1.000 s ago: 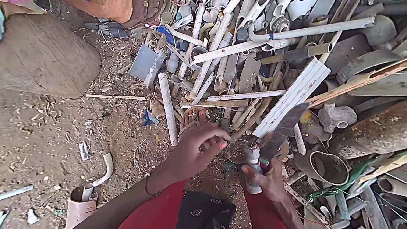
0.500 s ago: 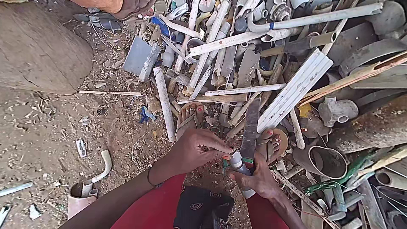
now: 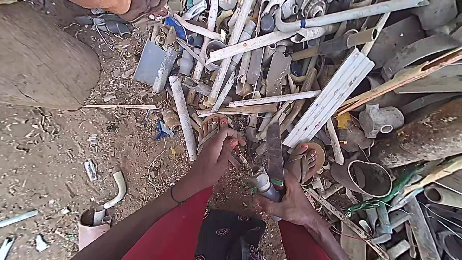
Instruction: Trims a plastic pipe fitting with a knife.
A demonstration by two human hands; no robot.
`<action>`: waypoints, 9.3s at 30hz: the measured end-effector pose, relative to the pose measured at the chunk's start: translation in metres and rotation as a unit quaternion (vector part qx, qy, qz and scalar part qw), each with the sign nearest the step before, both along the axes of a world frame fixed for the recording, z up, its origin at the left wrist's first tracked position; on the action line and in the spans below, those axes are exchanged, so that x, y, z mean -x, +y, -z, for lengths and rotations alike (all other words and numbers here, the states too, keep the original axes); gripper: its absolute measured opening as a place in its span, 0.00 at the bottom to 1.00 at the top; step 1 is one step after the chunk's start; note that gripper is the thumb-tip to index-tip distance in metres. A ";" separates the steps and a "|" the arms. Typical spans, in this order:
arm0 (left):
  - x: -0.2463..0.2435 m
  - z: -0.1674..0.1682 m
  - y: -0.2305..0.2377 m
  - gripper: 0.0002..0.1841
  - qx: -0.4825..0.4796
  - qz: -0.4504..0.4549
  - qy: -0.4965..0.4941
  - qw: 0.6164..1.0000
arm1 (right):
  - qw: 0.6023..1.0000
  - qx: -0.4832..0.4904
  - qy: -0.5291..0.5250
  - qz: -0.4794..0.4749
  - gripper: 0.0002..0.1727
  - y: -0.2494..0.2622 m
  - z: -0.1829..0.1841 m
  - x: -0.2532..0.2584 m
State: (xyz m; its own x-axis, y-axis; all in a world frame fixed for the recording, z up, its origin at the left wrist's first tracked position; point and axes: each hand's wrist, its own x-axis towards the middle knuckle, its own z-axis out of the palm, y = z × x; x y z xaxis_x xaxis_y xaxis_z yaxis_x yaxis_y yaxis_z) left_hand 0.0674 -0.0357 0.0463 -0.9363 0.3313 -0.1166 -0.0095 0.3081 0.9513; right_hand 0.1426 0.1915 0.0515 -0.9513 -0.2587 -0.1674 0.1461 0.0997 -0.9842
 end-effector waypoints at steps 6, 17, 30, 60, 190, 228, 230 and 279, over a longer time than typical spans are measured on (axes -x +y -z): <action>0.002 -0.012 0.001 0.07 -0.460 -0.041 -0.272 0.844 | 0.995 -0.018 -0.012 0.095 0.33 0.003 0.005 0.004; 0.053 -0.010 -0.065 0.06 -0.151 -0.365 -0.058 0.917 | 0.985 -0.147 0.085 0.016 0.26 0.011 0.003 -0.011; 0.023 -0.023 0.006 0.18 0.068 0.286 0.189 0.937 | 0.999 -0.024 0.019 0.025 0.29 0.009 0.000 -0.009; 0.007 -0.015 0.012 0.17 -0.116 0.185 0.059 0.974 | 0.991 0.032 0.076 0.107 0.25 0.013 0.008 -0.011; -0.001 -0.010 -0.002 0.12 -0.016 0.221 0.240 0.945 | 0.852 0.375 -0.351 -0.103 0.16 0.005 0.002 0.012; 0.000 -0.020 -0.004 0.06 -0.032 0.062 0.254 0.965 | 0.840 0.461 -0.286 -0.016 0.15 0.007 0.017 0.005; 0.002 -0.022 -0.004 0.08 -0.026 0.065 0.239 0.968 | 0.871 0.395 -0.291 0.006 0.16 0.003 0.009 0.006; 0.002 -0.015 -0.016 0.17 -0.122 0.149 0.102 0.976 | 0.823 -0.375 0.419 0.086 0.11 0.008 0.008 0.009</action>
State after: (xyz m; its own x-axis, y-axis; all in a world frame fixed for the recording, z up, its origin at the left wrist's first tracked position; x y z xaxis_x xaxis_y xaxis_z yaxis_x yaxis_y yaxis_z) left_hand 0.0653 -0.0518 0.0611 -0.7893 0.5874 0.1786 0.2429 0.0316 0.9695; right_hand 0.1331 0.1990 0.0430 -0.8262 -0.2308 0.5140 -0.4763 0.7734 -0.4183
